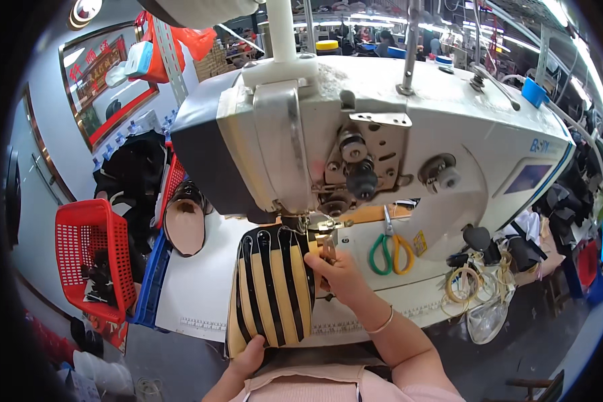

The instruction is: Stitching shoe upper components using an industrial sewing machine in a manufacturing setting.

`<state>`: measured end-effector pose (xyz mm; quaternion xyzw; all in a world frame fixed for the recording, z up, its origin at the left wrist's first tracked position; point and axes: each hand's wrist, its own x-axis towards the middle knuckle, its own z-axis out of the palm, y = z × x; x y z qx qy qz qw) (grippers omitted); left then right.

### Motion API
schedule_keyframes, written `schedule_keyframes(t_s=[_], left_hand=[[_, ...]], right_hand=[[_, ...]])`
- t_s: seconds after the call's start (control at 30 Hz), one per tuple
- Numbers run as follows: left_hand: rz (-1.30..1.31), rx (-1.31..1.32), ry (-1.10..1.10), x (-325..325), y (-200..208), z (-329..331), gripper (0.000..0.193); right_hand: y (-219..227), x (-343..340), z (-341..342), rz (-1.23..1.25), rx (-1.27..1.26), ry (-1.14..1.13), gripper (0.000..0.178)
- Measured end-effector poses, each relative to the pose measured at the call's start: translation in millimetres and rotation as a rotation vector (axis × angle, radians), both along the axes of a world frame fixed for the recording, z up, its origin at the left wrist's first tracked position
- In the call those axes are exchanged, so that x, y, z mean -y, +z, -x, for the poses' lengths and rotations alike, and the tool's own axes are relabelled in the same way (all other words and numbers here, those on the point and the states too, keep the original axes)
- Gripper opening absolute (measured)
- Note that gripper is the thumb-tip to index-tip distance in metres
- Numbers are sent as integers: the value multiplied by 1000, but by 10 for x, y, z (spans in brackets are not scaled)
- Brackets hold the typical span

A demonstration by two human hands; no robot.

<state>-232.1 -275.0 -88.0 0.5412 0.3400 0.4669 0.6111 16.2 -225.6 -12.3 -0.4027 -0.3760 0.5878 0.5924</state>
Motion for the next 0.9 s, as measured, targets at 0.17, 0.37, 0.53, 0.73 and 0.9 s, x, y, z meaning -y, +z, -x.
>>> schedule_keyframes(t_s=[0.17, 0.37, 0.53, 0.73, 0.9], left_hand=[[-35, 13, -12, -76, 143, -10, 50], [-169, 2, 11, -196, 382, -114, 50], [-242, -53, 66, -306, 364, -97, 50], [-161, 53, 57, -424, 302, -95, 47], [105, 191, -11, -528, 415, -156, 37]], right_hand=[[-25, -72, 23, 12, -42, -16, 17], [-40, -87, 19, 21, -27, -67, 19], [-33, -86, 36, 14, 10, -70, 20], [-18, -83, 55, 13, 1, -75, 19], [3, -82, 91, 12, 60, -120, 20]])
